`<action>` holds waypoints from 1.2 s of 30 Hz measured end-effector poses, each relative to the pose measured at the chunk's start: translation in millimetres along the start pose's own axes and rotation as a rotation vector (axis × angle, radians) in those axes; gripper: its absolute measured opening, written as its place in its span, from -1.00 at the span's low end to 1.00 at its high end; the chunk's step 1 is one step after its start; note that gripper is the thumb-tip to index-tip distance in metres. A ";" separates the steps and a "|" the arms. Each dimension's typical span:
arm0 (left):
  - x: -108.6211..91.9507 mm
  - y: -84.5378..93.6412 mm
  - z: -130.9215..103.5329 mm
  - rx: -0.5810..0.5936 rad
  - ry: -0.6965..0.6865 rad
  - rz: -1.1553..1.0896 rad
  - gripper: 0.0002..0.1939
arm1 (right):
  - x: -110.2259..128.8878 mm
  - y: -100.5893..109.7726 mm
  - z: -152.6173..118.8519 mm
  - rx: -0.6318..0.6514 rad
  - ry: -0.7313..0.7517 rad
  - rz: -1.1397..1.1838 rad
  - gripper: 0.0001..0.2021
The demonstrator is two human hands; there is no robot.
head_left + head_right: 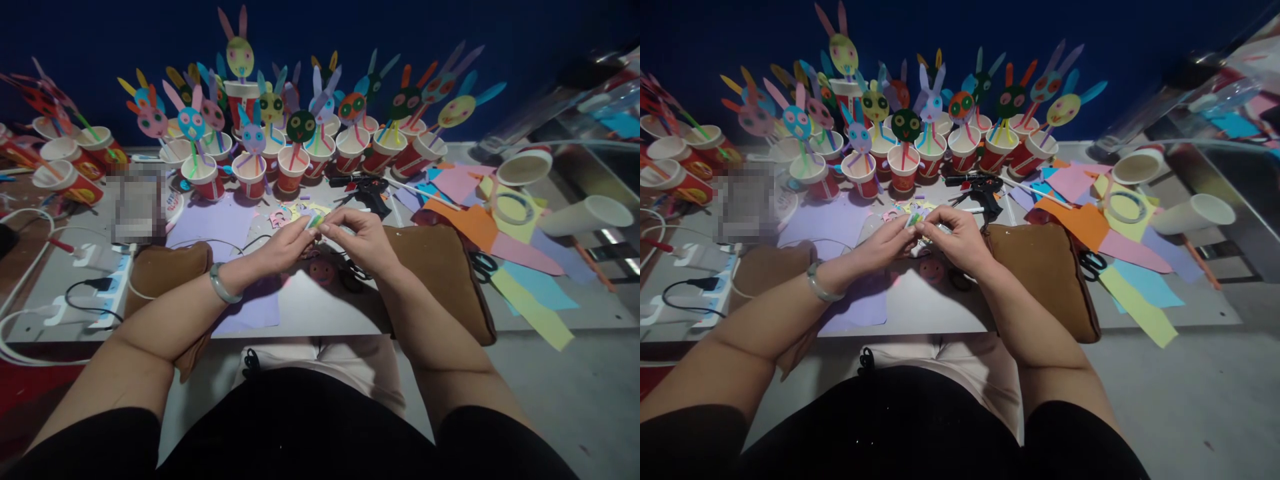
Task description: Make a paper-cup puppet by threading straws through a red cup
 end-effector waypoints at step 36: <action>-11.6 -16.5 -3.6 0.162 -0.091 -0.039 -0.68 | 16.9 0.2 -7.0 0.039 0.198 0.050 -0.69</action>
Point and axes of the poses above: each hand's wrist, its own z-axis towards the middle knuckle, its own y-axis out of the back of the hand, x = y × z, the point moved 9 cm from there along z, towards the middle knuckle, and after that the axes turned 4 degrees about x, right-handed, at the moved point
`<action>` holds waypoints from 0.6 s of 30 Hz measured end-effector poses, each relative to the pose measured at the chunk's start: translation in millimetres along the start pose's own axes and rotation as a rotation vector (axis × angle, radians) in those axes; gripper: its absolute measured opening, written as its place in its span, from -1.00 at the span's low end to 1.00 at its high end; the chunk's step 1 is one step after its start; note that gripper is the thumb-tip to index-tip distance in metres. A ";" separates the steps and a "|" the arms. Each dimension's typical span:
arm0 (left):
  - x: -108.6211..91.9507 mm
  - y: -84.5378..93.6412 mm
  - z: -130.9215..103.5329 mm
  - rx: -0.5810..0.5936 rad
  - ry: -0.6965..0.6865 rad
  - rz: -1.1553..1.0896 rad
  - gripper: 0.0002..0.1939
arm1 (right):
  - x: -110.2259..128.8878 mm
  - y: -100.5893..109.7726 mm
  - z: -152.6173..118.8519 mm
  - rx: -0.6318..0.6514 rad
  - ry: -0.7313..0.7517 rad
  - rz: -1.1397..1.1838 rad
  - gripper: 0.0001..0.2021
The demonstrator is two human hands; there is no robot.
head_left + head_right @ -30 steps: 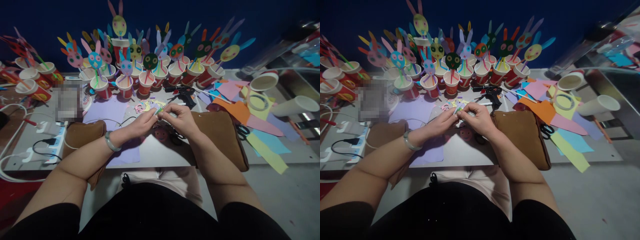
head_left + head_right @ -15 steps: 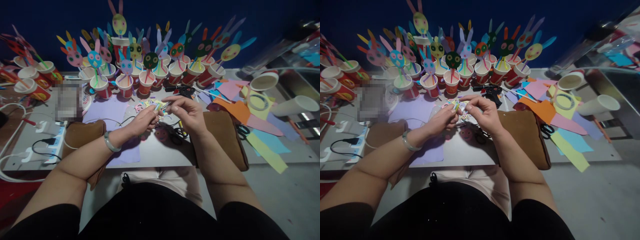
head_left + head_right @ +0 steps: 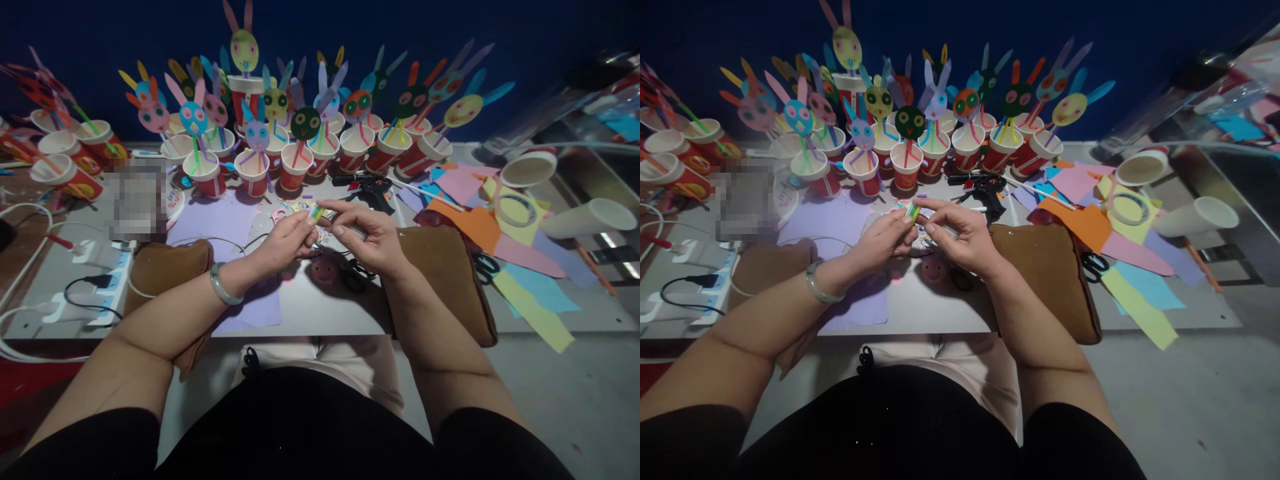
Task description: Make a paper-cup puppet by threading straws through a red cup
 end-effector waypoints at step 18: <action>10.8 -3.9 -2.4 0.023 0.096 -0.054 -0.72 | 4.6 2.6 1.7 0.056 0.009 -0.082 -0.70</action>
Point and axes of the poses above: each hand's wrist, its own z-axis towards the middle knuckle, its own y-axis out of the back of the hand, x = y × z, the point moved 9 cm from there along z, towards the middle knuckle, and after that the axes turned 4 degrees about x, right-handed, at the moved point
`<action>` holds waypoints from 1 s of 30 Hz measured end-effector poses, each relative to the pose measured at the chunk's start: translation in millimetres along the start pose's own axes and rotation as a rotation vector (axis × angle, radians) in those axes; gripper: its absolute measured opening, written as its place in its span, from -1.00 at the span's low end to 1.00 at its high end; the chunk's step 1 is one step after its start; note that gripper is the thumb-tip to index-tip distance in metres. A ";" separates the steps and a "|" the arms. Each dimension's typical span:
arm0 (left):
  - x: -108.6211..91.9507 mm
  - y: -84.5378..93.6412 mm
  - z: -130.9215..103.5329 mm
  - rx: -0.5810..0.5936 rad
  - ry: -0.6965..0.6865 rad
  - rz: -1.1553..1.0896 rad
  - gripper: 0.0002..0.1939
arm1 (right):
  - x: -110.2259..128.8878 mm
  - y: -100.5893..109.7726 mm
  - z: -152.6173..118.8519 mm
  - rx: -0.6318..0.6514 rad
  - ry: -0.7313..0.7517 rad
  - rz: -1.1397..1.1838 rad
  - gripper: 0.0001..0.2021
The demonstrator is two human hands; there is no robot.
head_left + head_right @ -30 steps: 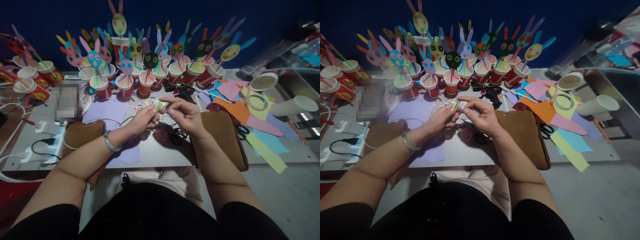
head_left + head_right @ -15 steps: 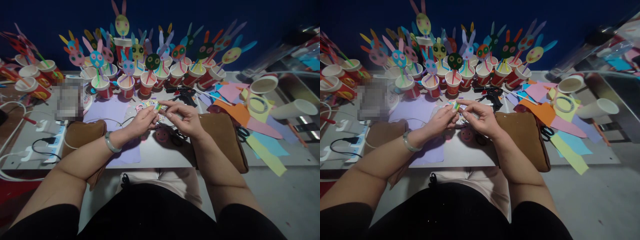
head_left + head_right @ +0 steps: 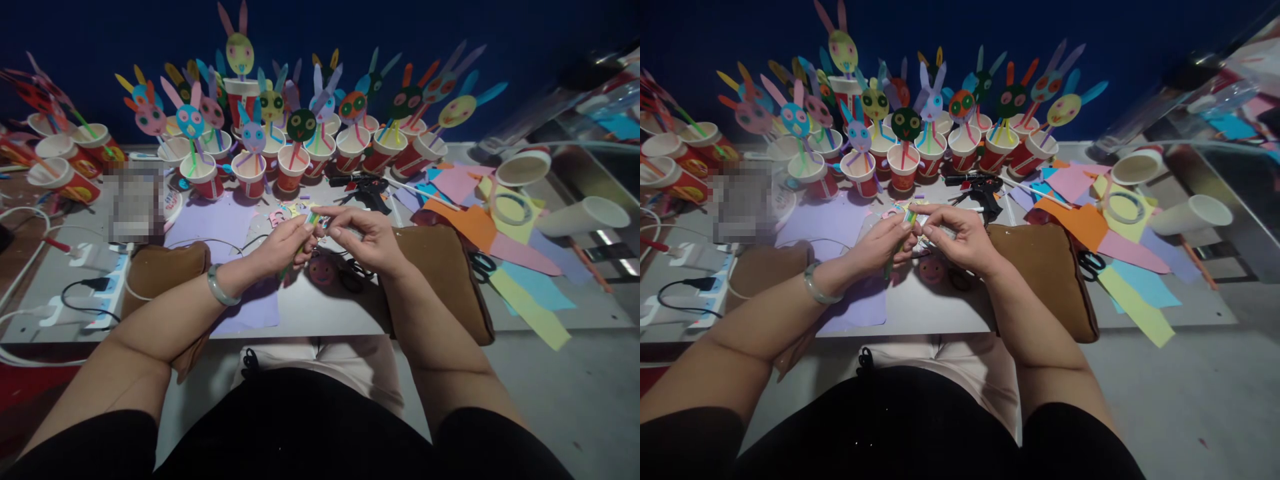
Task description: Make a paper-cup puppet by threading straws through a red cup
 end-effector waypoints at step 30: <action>-17.5 5.7 -5.4 -0.151 -0.291 0.824 -0.73 | -29.3 -10.7 -1.0 -0.080 -0.338 0.074 -0.50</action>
Point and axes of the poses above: each hand's wrist, its own z-axis towards the middle knuckle, its own y-axis out of the back of the hand, x = y × z, the point moved 9 cm from there along z, towards the middle knuckle, and after that the axes turned 4 degrees about x, right-handed, at the moved point
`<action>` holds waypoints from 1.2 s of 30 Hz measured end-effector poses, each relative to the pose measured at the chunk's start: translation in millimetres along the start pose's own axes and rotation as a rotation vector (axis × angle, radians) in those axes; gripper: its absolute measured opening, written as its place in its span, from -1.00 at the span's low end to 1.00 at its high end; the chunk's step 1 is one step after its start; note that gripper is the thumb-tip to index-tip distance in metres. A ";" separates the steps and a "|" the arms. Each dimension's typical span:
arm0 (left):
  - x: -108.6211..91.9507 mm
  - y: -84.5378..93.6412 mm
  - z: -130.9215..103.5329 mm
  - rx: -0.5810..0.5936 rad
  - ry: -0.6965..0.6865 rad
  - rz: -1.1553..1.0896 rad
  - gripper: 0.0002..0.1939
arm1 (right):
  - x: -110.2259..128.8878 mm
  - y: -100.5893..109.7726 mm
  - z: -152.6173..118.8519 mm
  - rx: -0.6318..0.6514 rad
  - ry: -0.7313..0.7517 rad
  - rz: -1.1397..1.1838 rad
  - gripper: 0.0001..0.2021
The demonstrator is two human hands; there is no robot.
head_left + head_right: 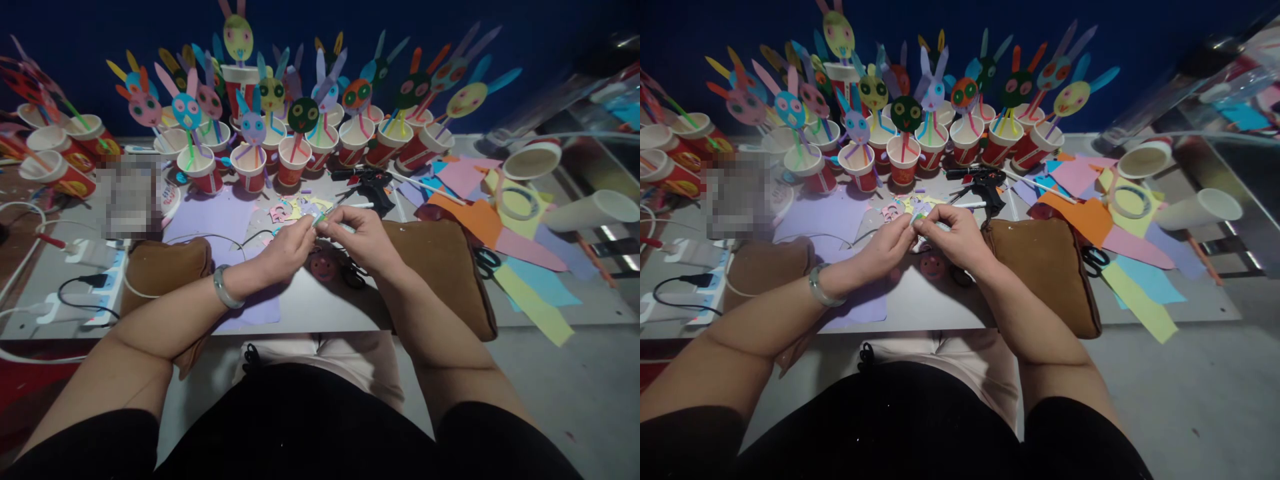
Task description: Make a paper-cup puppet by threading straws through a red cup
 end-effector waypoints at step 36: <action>1.1 18.6 4.6 -0.156 -0.029 -0.025 -0.54 | 10.4 -4.7 -4.8 0.007 0.058 -0.101 -0.63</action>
Point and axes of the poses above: each hand's wrist, its own z-axis towards the middle knuckle, its own y-axis out of the back of the hand, x = y × z, the point moved 9 cm from there along z, towards the middle knuckle, and after that the axes turned 4 degrees about x, right-handed, at the moved point
